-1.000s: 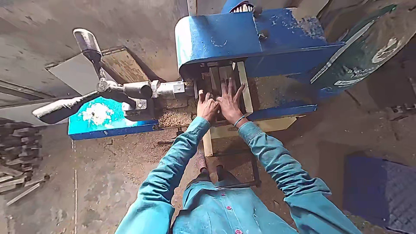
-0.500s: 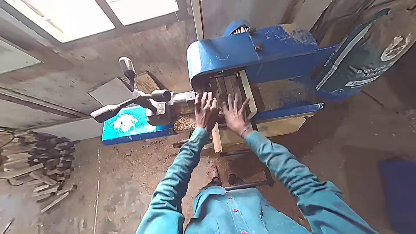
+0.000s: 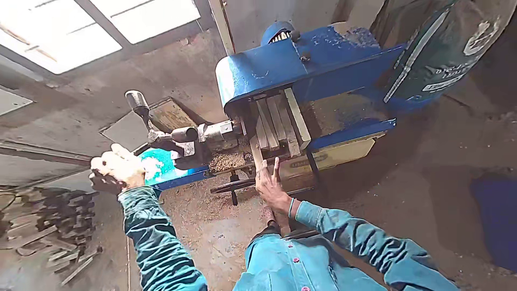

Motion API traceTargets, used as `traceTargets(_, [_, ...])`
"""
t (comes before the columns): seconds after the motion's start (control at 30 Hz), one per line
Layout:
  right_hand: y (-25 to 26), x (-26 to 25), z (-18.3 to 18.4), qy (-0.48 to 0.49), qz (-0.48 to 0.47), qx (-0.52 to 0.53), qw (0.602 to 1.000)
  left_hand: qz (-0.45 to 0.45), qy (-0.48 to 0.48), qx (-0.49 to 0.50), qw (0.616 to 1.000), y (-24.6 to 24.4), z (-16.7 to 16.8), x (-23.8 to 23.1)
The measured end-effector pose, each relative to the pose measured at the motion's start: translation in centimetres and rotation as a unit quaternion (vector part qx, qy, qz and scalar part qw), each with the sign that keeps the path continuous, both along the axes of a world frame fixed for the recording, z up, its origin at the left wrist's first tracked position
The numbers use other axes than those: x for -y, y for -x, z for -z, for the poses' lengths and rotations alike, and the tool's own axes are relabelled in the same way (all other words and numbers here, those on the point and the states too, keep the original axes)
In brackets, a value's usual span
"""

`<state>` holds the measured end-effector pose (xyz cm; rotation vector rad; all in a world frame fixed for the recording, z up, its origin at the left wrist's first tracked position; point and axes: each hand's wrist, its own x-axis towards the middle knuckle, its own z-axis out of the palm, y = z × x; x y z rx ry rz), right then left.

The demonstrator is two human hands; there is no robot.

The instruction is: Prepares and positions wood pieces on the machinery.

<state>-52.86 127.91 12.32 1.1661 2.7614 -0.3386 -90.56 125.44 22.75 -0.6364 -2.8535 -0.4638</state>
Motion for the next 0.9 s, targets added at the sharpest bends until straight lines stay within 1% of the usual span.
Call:
traceTargets(0.07, [0.5,-0.4,-0.1,0.007,0.003,0.015,1.0,-0.01,0.015,0.0,1.0,-0.9,0.4,1.1])
traceTargets(0.13, [1.2,-2.5,-0.7,0.017,0.008,0.02,1.0,-0.041,0.012,-0.036,0.998,-4.5,0.2,1.6])
traceTargets(0.17, [1.5,-3.8,-0.9,0.004,-0.001,0.017,1.0,-0.045,0.039,-0.038,0.998,-7.4,-1.0,1.5])
traceTargets(0.23, [1.8,-4.7,-1.0,-0.036,-0.035,0.024,0.998,-0.027,0.084,-0.034,0.996,-11.7,-2.5,0.8])
traceTargets(0.27, [2.1,-4.6,-1.0,-0.052,-0.044,0.031,0.997,-0.018,0.094,-0.041,0.995,-12.6,-2.7,0.2])
traceTargets(0.37, [1.8,-4.6,-0.7,-0.071,-0.053,0.021,0.996,-0.024,0.077,-0.025,0.996,-13.2,-2.6,-0.8])
traceTargets(0.43, [0.8,-5.1,-0.8,-0.049,-0.06,-0.003,0.997,-0.024,0.081,-0.018,0.996,-13.4,-3.3,-0.6])
traceTargets(0.5, [-0.9,-6.1,-1.8,-0.002,-0.054,-0.021,0.998,-0.018,0.078,-0.012,0.997,-13.4,-3.7,-0.1])
traceTargets(0.53, [-1.9,-6.7,-2.6,0.005,-0.039,-0.014,0.999,-0.009,0.074,-0.014,0.997,-13.1,-3.5,0.2])
traceTargets(0.57, [-3.0,-7.3,-3.2,-0.02,-0.023,-0.007,0.999,0.001,0.064,-0.021,0.998,-12.7,-3.1,0.6])
traceTargets(0.6, [-4.1,-7.7,-3.5,-0.057,-0.006,0.004,0.998,0.018,0.049,-0.035,0.998,-12.7,-2.7,1.1])
traceTargets(0.63, [-5.2,-8.0,-3.7,-0.094,0.009,0.012,0.995,0.054,0.021,-0.056,0.997,-12.9,-2.2,1.7])
traceTargets(0.7, [-7.2,-9.3,-3.1,-0.154,0.024,0.013,0.988,0.161,-0.042,-0.112,0.98,-14.8,-1.0,2.6])
traceTargets(0.73, [-7.8,-10.3,-2.4,-0.162,0.028,0.02,0.986,0.221,-0.051,-0.127,0.966,-16.8,-0.3,2.5])
traceTargets(0.77, [-8.3,-11.0,-1.9,-0.153,0.033,0.028,0.987,0.288,-0.053,-0.107,0.95,-19.2,0.8,2.2])
traceTargets(0.8, [-8.2,-11.6,-1.4,-0.147,0.032,0.043,0.988,0.351,-0.042,-0.055,0.934,-21.8,2.1,1.7])
traceTargets(0.83, [-7.9,-12.4,-1.1,-0.146,0.024,0.053,0.988,0.398,0.002,0.017,0.917,-24.1,3.3,0.7])
traceTargets(0.87, [-7.5,-12.2,-1.2,-0.128,0.023,0.081,0.988,0.426,0.071,0.083,0.898,-26.2,4.9,-0.1])
traceTargets(0.9, [-6.8,-12.0,-1.5,-0.111,0.029,0.129,0.985,0.436,0.148,0.123,0.879,-27.9,6.6,-0.9])
